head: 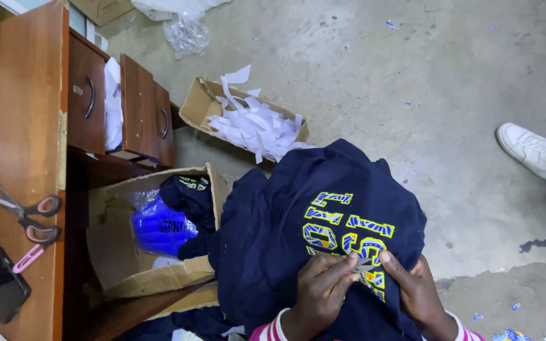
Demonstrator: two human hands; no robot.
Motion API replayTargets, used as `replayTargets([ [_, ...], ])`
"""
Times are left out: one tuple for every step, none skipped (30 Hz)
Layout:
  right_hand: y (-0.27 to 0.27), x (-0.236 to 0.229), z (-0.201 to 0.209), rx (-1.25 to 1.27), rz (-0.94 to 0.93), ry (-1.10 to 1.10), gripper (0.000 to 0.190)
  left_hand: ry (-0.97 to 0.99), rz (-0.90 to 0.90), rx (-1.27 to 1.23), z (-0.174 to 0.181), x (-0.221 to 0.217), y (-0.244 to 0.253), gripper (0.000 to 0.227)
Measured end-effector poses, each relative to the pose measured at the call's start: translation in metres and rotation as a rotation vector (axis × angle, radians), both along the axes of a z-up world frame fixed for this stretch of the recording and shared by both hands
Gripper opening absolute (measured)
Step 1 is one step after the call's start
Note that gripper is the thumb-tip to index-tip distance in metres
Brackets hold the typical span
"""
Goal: Trimming loose threads from the embroidery of a sweatshirt using a small tool.
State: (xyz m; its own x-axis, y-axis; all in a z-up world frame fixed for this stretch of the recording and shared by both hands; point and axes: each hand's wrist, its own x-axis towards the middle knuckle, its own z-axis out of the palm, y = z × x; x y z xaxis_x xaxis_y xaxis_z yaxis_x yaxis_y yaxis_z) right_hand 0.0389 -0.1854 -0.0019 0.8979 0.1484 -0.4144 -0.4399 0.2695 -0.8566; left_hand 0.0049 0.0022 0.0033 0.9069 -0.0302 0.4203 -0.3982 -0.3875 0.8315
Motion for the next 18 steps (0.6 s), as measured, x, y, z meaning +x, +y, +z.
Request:
replayTargets([
  [-0.002,-0.003,-0.007,0.029,-0.013,-0.003,0.033,0.027,0.015,-0.025,0.001,-0.001,-0.001,0.031],
  [-0.004,-0.006,-0.015,0.057,-0.025,-0.005,0.032,0.054,0.030,-0.051,0.001,-0.002,-0.003,0.030],
  [-0.006,-0.007,-0.016,0.056,-0.023,-0.004,0.032,0.055,0.033,-0.052,0.003,-0.002,-0.004,0.030],
  [-0.007,-0.009,-0.018,-0.003,-0.014,-0.066,0.029,0.067,0.034,-0.062,0.005,-0.002,-0.005,0.029],
  [-0.008,-0.009,-0.020,-0.062,-0.006,-0.132,0.028,0.076,0.034,-0.071,0.006,-0.001,-0.006,0.028],
  [-0.008,-0.010,-0.021,-0.062,-0.006,-0.133,0.028,0.075,0.035,-0.071,0.008,0.000,-0.006,0.028],
  [-0.008,-0.010,-0.022,-0.035,-0.006,-0.134,0.028,0.081,0.014,-0.083,0.011,0.000,-0.005,0.028],
  [-0.009,-0.010,-0.024,-0.007,-0.005,-0.136,0.029,0.087,-0.007,-0.095,0.014,0.000,-0.005,0.028],
  [-0.009,-0.011,-0.025,-0.007,-0.005,-0.134,0.029,0.089,-0.006,-0.095,0.014,0.000,-0.005,0.028],
  [-0.010,-0.012,-0.026,0.000,-0.001,-0.138,0.029,0.100,0.003,-0.099,0.014,0.000,-0.005,0.027],
  [-0.011,-0.011,-0.027,0.007,0.004,-0.147,0.029,0.106,0.012,-0.103,0.014,0.001,-0.005,0.026],
  [-0.010,-0.011,-0.027,0.006,0.006,-0.150,0.029,0.104,0.014,-0.104,0.014,0.001,-0.005,0.026],
  [-0.009,-0.012,-0.026,0.037,-0.006,-0.119,0.030,0.114,0.010,-0.099,0.013,0.001,-0.005,0.027],
  [-0.007,-0.013,-0.026,0.068,-0.019,-0.088,0.032,0.125,0.006,-0.094,0.013,0.000,-0.005,0.029],
  [-0.009,-0.014,-0.029,0.069,-0.019,-0.088,0.032,0.124,0.007,-0.092,0.013,0.000,-0.004,0.029],
  [-0.010,-0.015,-0.032,0.044,-0.014,-0.103,0.032,0.116,0.000,-0.078,0.012,0.000,-0.004,0.028],
  [-0.011,-0.015,-0.036,0.017,-0.007,-0.119,0.031,0.106,-0.003,-0.065,0.012,0.000,-0.004,0.028],
  [-0.013,-0.014,-0.039,0.017,-0.003,-0.120,0.031,0.105,0.000,-0.065,0.014,0.003,-0.002,0.028],
])
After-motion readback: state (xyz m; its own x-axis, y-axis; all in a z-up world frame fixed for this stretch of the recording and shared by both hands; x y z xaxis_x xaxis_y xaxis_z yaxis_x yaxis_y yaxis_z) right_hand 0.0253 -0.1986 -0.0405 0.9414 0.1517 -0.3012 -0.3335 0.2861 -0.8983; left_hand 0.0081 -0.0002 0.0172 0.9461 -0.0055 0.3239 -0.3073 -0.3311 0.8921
